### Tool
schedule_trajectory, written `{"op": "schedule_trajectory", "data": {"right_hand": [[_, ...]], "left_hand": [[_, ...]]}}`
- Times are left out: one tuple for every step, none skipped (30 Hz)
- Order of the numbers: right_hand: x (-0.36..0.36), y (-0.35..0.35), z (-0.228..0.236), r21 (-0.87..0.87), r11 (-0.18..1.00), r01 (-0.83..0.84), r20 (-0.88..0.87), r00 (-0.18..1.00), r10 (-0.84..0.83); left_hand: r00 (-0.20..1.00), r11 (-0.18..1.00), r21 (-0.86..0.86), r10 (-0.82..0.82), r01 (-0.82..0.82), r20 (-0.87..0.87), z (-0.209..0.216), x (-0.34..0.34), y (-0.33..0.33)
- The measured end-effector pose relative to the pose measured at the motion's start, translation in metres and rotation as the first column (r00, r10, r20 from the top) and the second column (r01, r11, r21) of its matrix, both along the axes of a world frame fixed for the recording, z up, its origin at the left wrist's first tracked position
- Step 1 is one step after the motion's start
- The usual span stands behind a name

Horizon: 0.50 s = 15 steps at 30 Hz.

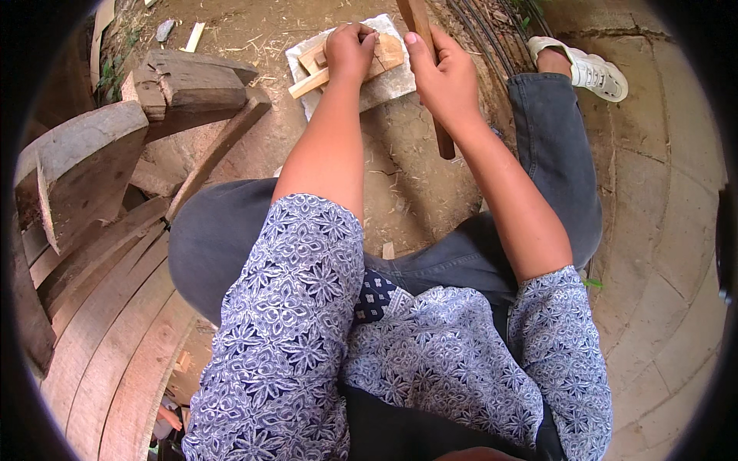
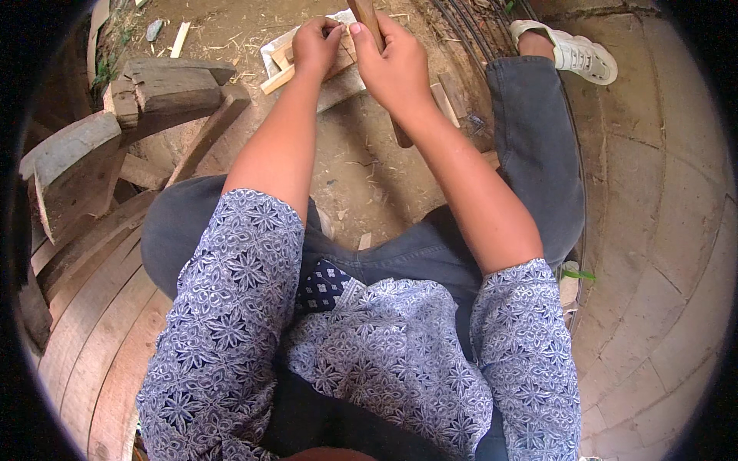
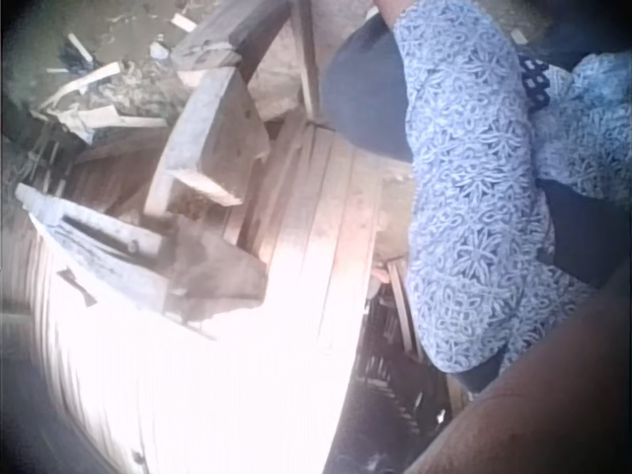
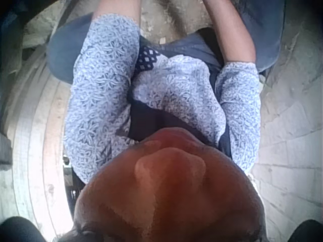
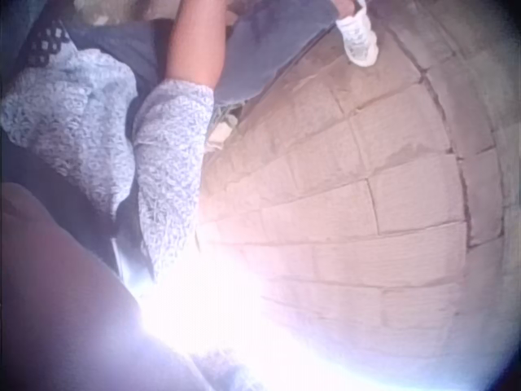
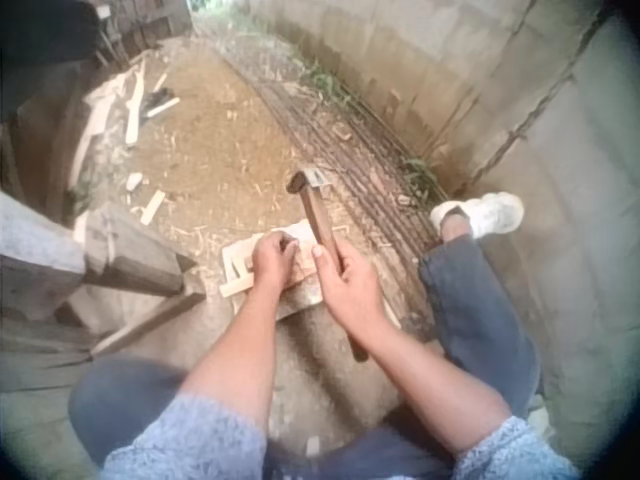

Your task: The person sits on the ground and assembles small wooden pieces into a rectangular frame. They use a hammer to drive nails into the joints, repeatedly adjusting the pieces and checking alignment. The person also picks up additional wood pieces from a nearby workbench and places them on the ground.

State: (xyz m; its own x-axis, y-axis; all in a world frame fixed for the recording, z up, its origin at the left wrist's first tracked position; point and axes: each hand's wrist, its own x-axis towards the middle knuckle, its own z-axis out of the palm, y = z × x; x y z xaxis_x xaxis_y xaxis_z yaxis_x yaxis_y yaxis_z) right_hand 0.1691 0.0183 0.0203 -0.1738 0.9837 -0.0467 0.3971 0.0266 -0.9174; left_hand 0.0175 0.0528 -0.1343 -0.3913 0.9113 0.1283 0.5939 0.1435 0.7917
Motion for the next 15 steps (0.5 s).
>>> {"op": "schedule_trajectory", "data": {"right_hand": [[-0.002,-0.002,0.005,0.032,0.999,0.02,0.003,1.0,-0.02],[-0.002,-0.002,0.008,0.064,0.997,0.04,0.005,0.999,-0.041],[0.004,-0.003,-0.01,0.048,0.999,0.006,0.101,0.995,-0.011],[0.013,-0.002,-0.038,0.039,0.999,-0.026,0.193,0.981,0.018],[0.019,0.001,-0.055,0.021,0.998,-0.06,0.281,0.958,0.051],[0.018,0.004,-0.053,0.025,0.998,-0.06,0.244,0.968,0.052],[0.016,0.007,-0.046,0.027,0.998,-0.06,0.207,0.977,0.053],[0.013,0.003,-0.033,0.012,0.998,-0.056,0.173,0.983,0.053],[0.009,0.006,-0.019,0.04,0.998,-0.051,0.111,0.993,0.047],[0.005,0.006,-0.003,0.061,0.997,-0.041,0.054,0.998,0.037],[0.0,0.009,0.008,0.114,0.993,-0.033,0.0,0.999,0.034],[-0.003,0.008,0.014,0.166,0.986,-0.024,-0.055,0.998,0.034],[-0.007,0.005,0.018,0.103,0.995,0.014,-0.02,1.0,-0.012],[0.0,0.005,0.008,0.091,0.996,0.009,0.04,0.999,-0.013],[0.009,0.002,-0.016,0.078,0.997,0.007,0.1,0.995,-0.014]], "left_hand": [[1.0,1.0,-0.01,-0.001,0.001,0.02,0.0,0.002,0.002],[0.999,1.0,-0.019,-0.002,0.003,0.04,0.0,0.004,0.004],[1.0,1.0,-0.009,-0.003,0.003,0.011,-0.001,0.006,0.004],[1.0,1.0,0.012,-0.004,0.005,-0.022,0.0,0.008,0.008],[0.998,1.0,0.028,0.0,0.002,-0.056,-0.001,0.008,0.01],[0.999,0.999,0.04,-0.006,0.008,-0.044,-0.001,0.004,0.012],[0.999,0.999,0.049,-0.013,0.015,-0.032,-0.002,0.002,0.012],[1.0,0.999,0.044,-0.025,0.025,-0.014,-0.007,0.003,0.004],[1.0,1.0,0.019,-0.009,0.009,-0.009,-0.011,0.002,-0.003],[1.0,1.0,0.003,-0.001,0.001,-0.001,-0.01,0.003,-0.004],[1.0,1.0,-0.009,0.011,-0.011,0.005,-0.006,0.002,-0.001],[1.0,1.0,-0.02,0.023,-0.023,0.01,-0.003,0.002,0.001],[0.999,0.999,-0.01,0.034,-0.034,0.013,-0.004,-0.001,0.0],[1.0,1.0,-0.001,0.009,-0.009,0.001,0.0,0.005,0.004],[1.0,1.0,0.008,-0.016,0.016,-0.012,0.004,0.011,0.007]]}}
